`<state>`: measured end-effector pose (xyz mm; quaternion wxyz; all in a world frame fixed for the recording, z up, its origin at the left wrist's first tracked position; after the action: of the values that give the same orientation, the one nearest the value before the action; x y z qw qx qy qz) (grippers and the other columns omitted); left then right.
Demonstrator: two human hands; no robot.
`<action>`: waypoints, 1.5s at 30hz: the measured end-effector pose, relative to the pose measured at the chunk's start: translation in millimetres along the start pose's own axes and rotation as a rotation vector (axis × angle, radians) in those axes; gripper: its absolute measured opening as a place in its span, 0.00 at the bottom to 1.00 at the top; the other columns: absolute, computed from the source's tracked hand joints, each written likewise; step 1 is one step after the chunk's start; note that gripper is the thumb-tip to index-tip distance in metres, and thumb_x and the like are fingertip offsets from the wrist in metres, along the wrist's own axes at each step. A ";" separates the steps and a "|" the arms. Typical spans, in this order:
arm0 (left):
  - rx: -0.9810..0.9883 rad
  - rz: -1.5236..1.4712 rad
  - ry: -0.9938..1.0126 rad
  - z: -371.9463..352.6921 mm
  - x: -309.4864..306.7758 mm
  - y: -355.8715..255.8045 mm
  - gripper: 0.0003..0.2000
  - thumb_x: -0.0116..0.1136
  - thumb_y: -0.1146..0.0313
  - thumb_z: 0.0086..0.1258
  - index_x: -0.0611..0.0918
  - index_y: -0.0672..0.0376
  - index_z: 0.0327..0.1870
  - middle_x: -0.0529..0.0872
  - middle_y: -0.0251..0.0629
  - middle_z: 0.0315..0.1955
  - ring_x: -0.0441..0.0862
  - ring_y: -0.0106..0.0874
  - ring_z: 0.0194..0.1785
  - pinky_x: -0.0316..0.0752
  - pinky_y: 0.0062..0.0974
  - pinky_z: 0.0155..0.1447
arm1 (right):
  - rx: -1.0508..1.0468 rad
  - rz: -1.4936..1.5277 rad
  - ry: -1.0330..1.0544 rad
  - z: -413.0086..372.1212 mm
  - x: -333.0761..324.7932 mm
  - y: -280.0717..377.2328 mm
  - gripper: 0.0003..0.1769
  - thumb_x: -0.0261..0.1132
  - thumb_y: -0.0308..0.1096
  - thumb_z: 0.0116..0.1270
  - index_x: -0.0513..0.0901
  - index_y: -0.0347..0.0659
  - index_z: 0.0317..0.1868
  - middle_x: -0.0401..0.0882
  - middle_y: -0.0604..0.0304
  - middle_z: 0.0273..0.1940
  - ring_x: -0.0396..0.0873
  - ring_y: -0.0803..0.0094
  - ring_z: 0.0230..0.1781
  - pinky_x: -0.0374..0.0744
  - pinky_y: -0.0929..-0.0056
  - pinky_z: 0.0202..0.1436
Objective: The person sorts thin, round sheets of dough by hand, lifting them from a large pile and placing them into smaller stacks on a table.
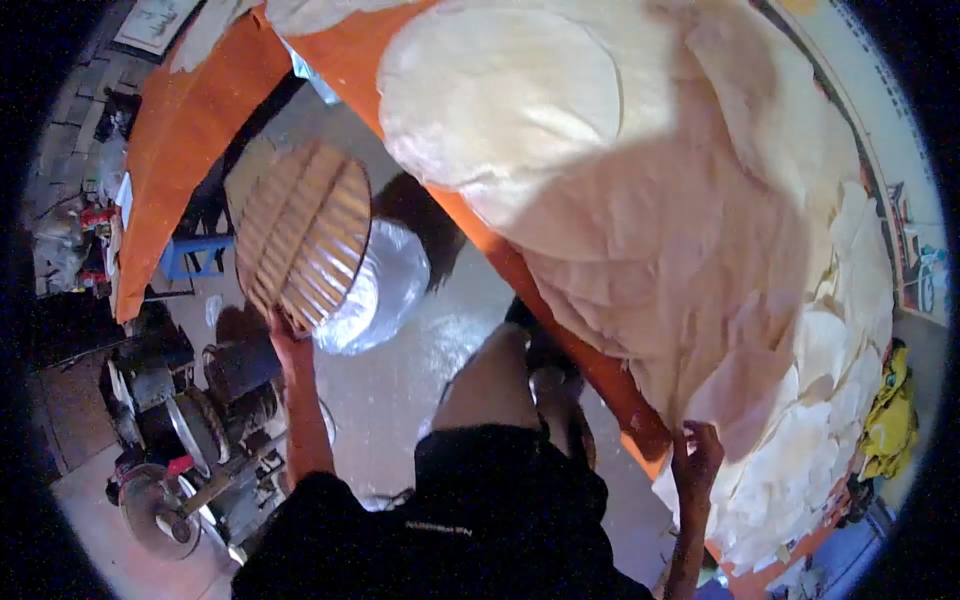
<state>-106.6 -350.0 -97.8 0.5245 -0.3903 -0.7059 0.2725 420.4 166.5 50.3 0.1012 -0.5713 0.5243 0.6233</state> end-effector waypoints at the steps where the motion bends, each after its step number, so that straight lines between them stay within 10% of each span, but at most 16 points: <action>1: 0.039 -0.044 0.088 -10.0 -24.9 4.5 0.20 0.52 0.57 0.77 0.75 0.57 0.64 0.81 0.33 0.58 0.79 0.31 0.58 0.75 0.33 0.62 | 0.003 -0.014 0.021 1.9 -1.3 0.9 0.09 0.71 0.26 0.59 0.83 0.37 0.40 0.84 0.52 0.36 0.82 0.64 0.28 0.80 0.68 0.33; 4: 0.068 -0.066 -0.348 -23.3 -69.9 22.0 0.12 0.57 0.60 0.76 0.81 0.58 0.50 0.83 0.29 0.36 0.79 0.24 0.40 0.79 0.21 0.43 | -0.099 -0.116 0.046 7.6 -2.0 -0.4 0.10 0.71 0.26 0.57 0.82 0.38 0.39 0.82 0.51 0.35 0.82 0.61 0.27 0.79 0.66 0.31; 7: 0.056 -0.058 -0.133 7.2 -162.3 55.3 0.11 0.62 0.58 0.71 0.80 0.57 0.39 0.85 0.32 0.32 0.81 0.31 0.42 0.76 0.32 0.51 | -0.165 -0.183 0.074 11.3 -2.6 6.3 0.09 0.71 0.25 0.56 0.80 0.37 0.36 0.81 0.51 0.33 0.82 0.58 0.26 0.79 0.65 0.30; 13: 0.057 -0.026 0.005 14.5 -192.3 94.7 0.16 0.53 0.53 0.76 0.80 0.60 0.43 0.86 0.36 0.33 0.82 0.33 0.43 0.76 0.30 0.53 | -0.209 -0.291 0.081 16.2 -5.8 23.9 0.07 0.70 0.29 0.57 0.80 0.37 0.33 0.81 0.50 0.33 0.81 0.52 0.28 0.77 0.59 0.31; 15: 0.009 0.014 -0.318 17.9 -206.0 101.4 0.17 0.49 0.57 0.77 0.79 0.63 0.51 0.86 0.41 0.34 0.82 0.31 0.44 0.78 0.30 0.53 | -0.118 -0.296 0.068 15.7 -9.7 32.8 0.07 0.71 0.30 0.56 0.81 0.38 0.33 0.82 0.49 0.33 0.81 0.51 0.29 0.77 0.59 0.31; 17: -0.027 1.781 -0.034 -25.8 -143.9 64.7 0.16 0.49 0.60 0.76 0.79 0.65 0.52 0.85 0.39 0.33 0.82 0.31 0.44 0.80 0.31 0.46 | -0.131 -0.262 0.035 14.2 -14.0 34.9 0.08 0.72 0.30 0.56 0.82 0.38 0.34 0.82 0.49 0.33 0.81 0.51 0.29 0.78 0.59 0.32; 18: -0.080 1.956 -0.121 -33.8 -135.1 61.8 0.14 0.50 0.61 0.75 0.78 0.64 0.49 0.84 0.38 0.33 0.81 0.30 0.42 0.80 0.30 0.44 | -0.096 -0.272 0.039 12.9 -14.1 32.9 0.09 0.72 0.29 0.55 0.83 0.39 0.35 0.82 0.49 0.33 0.82 0.52 0.29 0.78 0.59 0.32; 21: -0.289 0.915 -0.609 -27.2 -110.0 79.7 0.09 0.53 0.64 0.72 0.78 0.60 0.43 0.82 0.36 0.31 0.80 0.29 0.37 0.78 0.29 0.38 | -0.043 -0.173 -0.025 8.5 -11.6 34.5 0.10 0.73 0.29 0.55 0.83 0.39 0.36 0.82 0.48 0.33 0.82 0.52 0.30 0.78 0.59 0.33; 24: -0.310 0.546 -0.312 7.9 -17.2 104.3 0.04 0.55 0.67 0.69 0.77 0.57 0.36 0.80 0.34 0.29 0.78 0.27 0.32 0.76 0.27 0.32 | -0.013 -0.241 -0.026 2.7 -7.8 36.2 0.10 0.73 0.30 0.55 0.82 0.38 0.35 0.82 0.49 0.33 0.82 0.53 0.30 0.79 0.60 0.33; 27: -0.266 0.521 0.305 33.1 131.7 114.0 0.10 0.61 0.61 0.72 0.80 0.58 0.42 0.82 0.34 0.33 0.79 0.27 0.33 0.79 0.26 0.40 | -0.024 -0.261 -0.062 9.5 -14.5 43.4 0.08 0.72 0.31 0.56 0.82 0.38 0.30 0.81 0.51 0.29 0.82 0.53 0.29 0.78 0.61 0.31; 31: -0.187 0.530 0.307 31.1 288.0 120.9 0.13 0.63 0.64 0.70 0.82 0.58 0.51 0.85 0.37 0.37 0.83 0.28 0.39 0.81 0.27 0.41 | -0.142 -0.094 -0.160 53.0 -18.9 60.1 0.08 0.71 0.30 0.57 0.80 0.38 0.25 0.79 0.51 0.25 0.80 0.53 0.27 0.75 0.61 0.29; 35: -0.187 0.604 0.262 77.5 306.0 120.5 0.10 0.65 0.65 0.68 0.82 0.56 0.47 0.85 0.35 0.37 0.83 0.27 0.38 0.79 0.25 0.36 | -0.126 0.234 -0.169 87.2 4.9 92.5 0.08 0.71 0.30 0.57 0.81 0.37 0.26 0.78 0.50 0.24 0.78 0.53 0.26 0.75 0.61 0.29; 37: -0.144 0.728 0.195 67.7 328.5 118.0 0.07 0.65 0.65 0.67 0.82 0.55 0.41 0.85 0.32 0.36 0.82 0.26 0.37 0.77 0.24 0.34 | -0.182 0.316 -0.062 93.7 24.0 102.1 0.06 0.70 0.28 0.60 0.83 0.34 0.34 0.78 0.52 0.26 0.78 0.68 0.26 0.76 0.70 0.31; 41: -0.389 0.452 0.634 105.6 327.1 125.0 0.23 0.61 0.65 0.69 0.75 0.65 0.63 0.80 0.42 0.57 0.77 0.37 0.60 0.74 0.36 0.65 | 0.005 0.596 0.030 123.8 63.3 145.5 0.14 0.68 0.38 0.64 0.84 0.33 0.38 0.82 0.53 0.28 0.80 0.70 0.29 0.78 0.68 0.35; 45: -0.545 0.315 0.556 62.6 358.3 99.2 0.25 0.58 0.72 0.69 0.69 0.66 0.67 0.78 0.46 0.59 0.77 0.40 0.61 0.75 0.42 0.64 | 0.451 1.318 0.287 168.2 112.2 184.8 0.22 0.67 0.46 0.67 0.80 0.39 0.54 0.83 0.58 0.35 0.82 0.71 0.36 0.82 0.69 0.38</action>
<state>-192.0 5.7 -6.4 0.5248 -0.6765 -0.5154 0.0369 147.8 163.4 23.8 -0.2510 -0.1770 0.8852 0.3494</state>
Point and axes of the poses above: each hand's wrist, its own z-axis towards the middle knuckle, its own x-axis out of the palm, y = z × x, the point moved 2 cm from there along z, towards the middle knuckle
